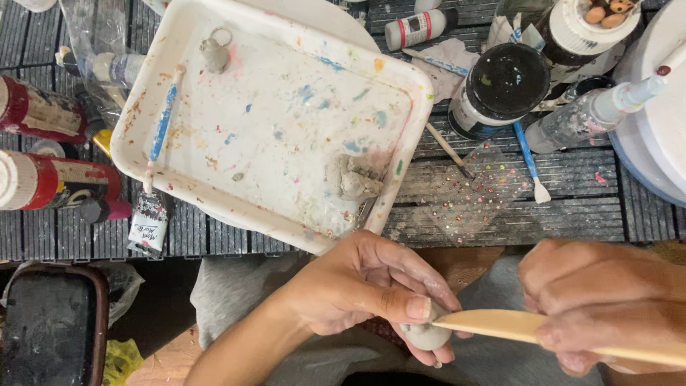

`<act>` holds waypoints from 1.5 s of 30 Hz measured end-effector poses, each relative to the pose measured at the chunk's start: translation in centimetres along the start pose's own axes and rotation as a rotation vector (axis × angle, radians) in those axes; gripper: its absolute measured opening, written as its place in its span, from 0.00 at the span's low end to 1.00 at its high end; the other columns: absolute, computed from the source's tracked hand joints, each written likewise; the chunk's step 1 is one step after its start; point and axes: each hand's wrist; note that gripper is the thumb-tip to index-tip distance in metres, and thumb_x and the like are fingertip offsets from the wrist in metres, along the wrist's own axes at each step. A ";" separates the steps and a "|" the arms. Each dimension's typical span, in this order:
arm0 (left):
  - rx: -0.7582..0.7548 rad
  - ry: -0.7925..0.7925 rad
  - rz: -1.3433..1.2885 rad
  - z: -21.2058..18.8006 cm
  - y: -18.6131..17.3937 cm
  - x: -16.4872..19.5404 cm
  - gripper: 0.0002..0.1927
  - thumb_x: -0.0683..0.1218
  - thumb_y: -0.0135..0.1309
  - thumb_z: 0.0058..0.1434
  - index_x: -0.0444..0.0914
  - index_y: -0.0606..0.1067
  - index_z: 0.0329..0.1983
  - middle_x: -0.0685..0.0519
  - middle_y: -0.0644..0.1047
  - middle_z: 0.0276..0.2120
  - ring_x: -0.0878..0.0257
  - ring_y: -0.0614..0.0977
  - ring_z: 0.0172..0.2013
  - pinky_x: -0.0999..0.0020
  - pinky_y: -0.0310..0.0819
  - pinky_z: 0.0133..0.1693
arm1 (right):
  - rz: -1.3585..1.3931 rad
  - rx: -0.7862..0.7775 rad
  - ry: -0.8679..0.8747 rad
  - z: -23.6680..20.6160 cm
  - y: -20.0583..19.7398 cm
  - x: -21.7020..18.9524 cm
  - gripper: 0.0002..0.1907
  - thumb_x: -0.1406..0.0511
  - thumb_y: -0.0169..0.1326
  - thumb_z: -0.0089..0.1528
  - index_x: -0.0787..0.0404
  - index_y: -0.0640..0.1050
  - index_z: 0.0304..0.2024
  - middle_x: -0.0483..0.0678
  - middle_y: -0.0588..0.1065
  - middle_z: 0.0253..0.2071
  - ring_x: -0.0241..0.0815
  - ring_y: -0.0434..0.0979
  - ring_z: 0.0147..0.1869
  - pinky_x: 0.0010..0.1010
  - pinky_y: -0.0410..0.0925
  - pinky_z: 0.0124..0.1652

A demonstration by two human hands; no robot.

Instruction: The person shapes a small piece of gray clay into a figurine using a wooden sculpting tool and their fingers. They repeatedly smooth the surface, add small clay pieces, and refine the form on a cluttered workbench.

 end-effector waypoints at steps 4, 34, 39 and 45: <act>0.006 -0.005 -0.010 0.0 0.1 -0.1 0.18 0.37 0.61 0.70 0.15 0.73 0.54 0.30 0.79 0.42 0.42 0.84 0.43 0.49 0.84 0.49 | -0.096 -0.063 -0.002 -0.3 -0.3 -0.8 0.13 0.65 0.66 0.59 0.62 0.76 0.40 0.45 0.75 0.36 0.40 0.79 0.37 0.36 0.75 0.34; 0.110 0.081 0.065 0.2 1.1 0.2 0.17 0.37 0.62 0.66 0.20 0.75 0.52 0.31 0.80 0.47 0.43 0.86 0.43 0.50 0.85 0.45 | 0.232 0.370 0.338 -3.8 1.7 -1.2 0.12 0.69 0.58 0.64 0.64 0.81 0.49 0.45 0.77 0.29 0.35 0.72 0.26 0.33 0.65 0.29; 0.094 0.073 0.080 0.2 1.0 0.1 0.18 0.37 0.62 0.67 0.19 0.76 0.55 0.31 0.80 0.47 0.44 0.85 0.45 0.51 0.85 0.47 | 0.100 0.211 0.337 -4.8 0.6 -1.5 0.10 0.71 0.57 0.63 0.64 0.78 0.48 0.47 0.78 0.30 0.36 0.76 0.30 0.31 0.69 0.30; 0.096 0.099 0.113 0.2 0.7 0.0 0.17 0.37 0.62 0.67 0.20 0.75 0.55 0.31 0.80 0.48 0.43 0.85 0.45 0.50 0.85 0.48 | 0.181 0.396 0.393 -2.3 2.0 -2.0 0.10 0.73 0.56 0.63 0.68 0.78 0.48 0.50 0.77 0.29 0.37 0.74 0.28 0.32 0.68 0.30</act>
Point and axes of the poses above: each hand's wrist, its own z-axis towards the middle knuckle, its own y-axis out of the palm, x = y × z
